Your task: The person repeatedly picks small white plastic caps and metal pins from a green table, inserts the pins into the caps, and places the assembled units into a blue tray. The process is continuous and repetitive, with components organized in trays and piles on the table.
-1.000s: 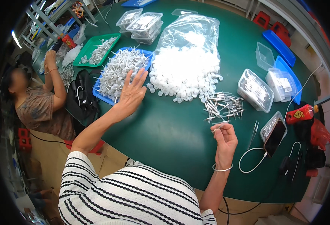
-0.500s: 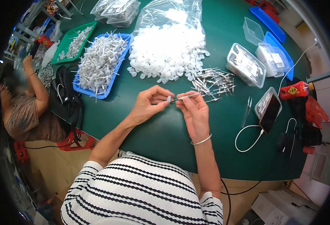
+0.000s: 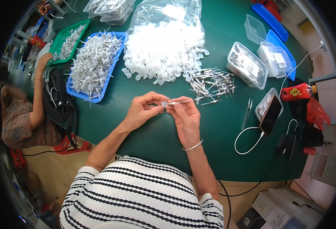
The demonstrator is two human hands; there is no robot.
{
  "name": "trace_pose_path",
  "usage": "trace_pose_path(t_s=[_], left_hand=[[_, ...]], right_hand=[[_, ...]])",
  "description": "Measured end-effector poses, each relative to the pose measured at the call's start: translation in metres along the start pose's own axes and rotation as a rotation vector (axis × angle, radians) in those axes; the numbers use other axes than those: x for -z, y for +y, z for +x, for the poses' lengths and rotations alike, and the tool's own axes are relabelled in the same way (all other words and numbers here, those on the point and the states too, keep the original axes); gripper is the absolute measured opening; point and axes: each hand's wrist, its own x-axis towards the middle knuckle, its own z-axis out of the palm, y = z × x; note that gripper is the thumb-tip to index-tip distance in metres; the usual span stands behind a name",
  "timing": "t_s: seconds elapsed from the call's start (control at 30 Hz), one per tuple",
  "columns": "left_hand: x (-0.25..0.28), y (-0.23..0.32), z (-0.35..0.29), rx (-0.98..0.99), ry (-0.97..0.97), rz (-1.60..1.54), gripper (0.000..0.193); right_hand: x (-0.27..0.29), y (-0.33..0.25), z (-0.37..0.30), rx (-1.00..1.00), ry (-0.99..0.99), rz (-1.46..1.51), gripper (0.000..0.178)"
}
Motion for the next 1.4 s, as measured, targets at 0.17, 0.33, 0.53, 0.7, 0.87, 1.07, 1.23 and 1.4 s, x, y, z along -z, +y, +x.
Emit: trace_pose_path(t_s=[0.17, 0.33, 0.53, 0.7, 0.87, 1.07, 1.23, 1.4], left_hand=[[-0.001, 0.0, 0.0, 0.125, -0.019, -0.273, 0.026], [0.002, -0.005, 0.0, 0.094, -0.008, -0.269, 0.025], [-0.003, -0.005, -0.002, 0.116, 0.015, -0.321, 0.023], [0.003, -0.006, -0.002, 0.187, -0.056, -0.357, 0.023], [0.001, 0.002, -0.001, 0.236, -0.088, -0.376, 0.02], [-0.004, -0.002, -0.005, 0.178, -0.029, -0.352, 0.018], [-0.019, 0.0, -0.008, 0.109, 0.055, -0.348, 0.015], [-0.02, -0.005, -0.009, 0.096, 0.113, -0.336, 0.013]], right_hand=[[-0.003, 0.002, -0.002, 0.016, -0.01, -0.006, 0.013], [-0.004, -0.001, -0.002, 0.051, -0.004, 0.005, 0.013], [-0.003, 0.0, -0.004, 0.102, 0.022, -0.041, 0.012], [-0.007, -0.003, -0.005, 0.14, 0.014, -0.079, 0.011], [-0.008, -0.002, -0.005, 0.188, 0.041, -0.133, 0.011], [-0.004, 0.002, -0.005, 0.236, 0.074, -0.103, 0.01], [-0.005, 0.01, -0.004, 0.249, 0.088, -0.065, 0.009], [-0.01, 0.011, -0.005, 0.263, 0.066, -0.071, 0.015]])
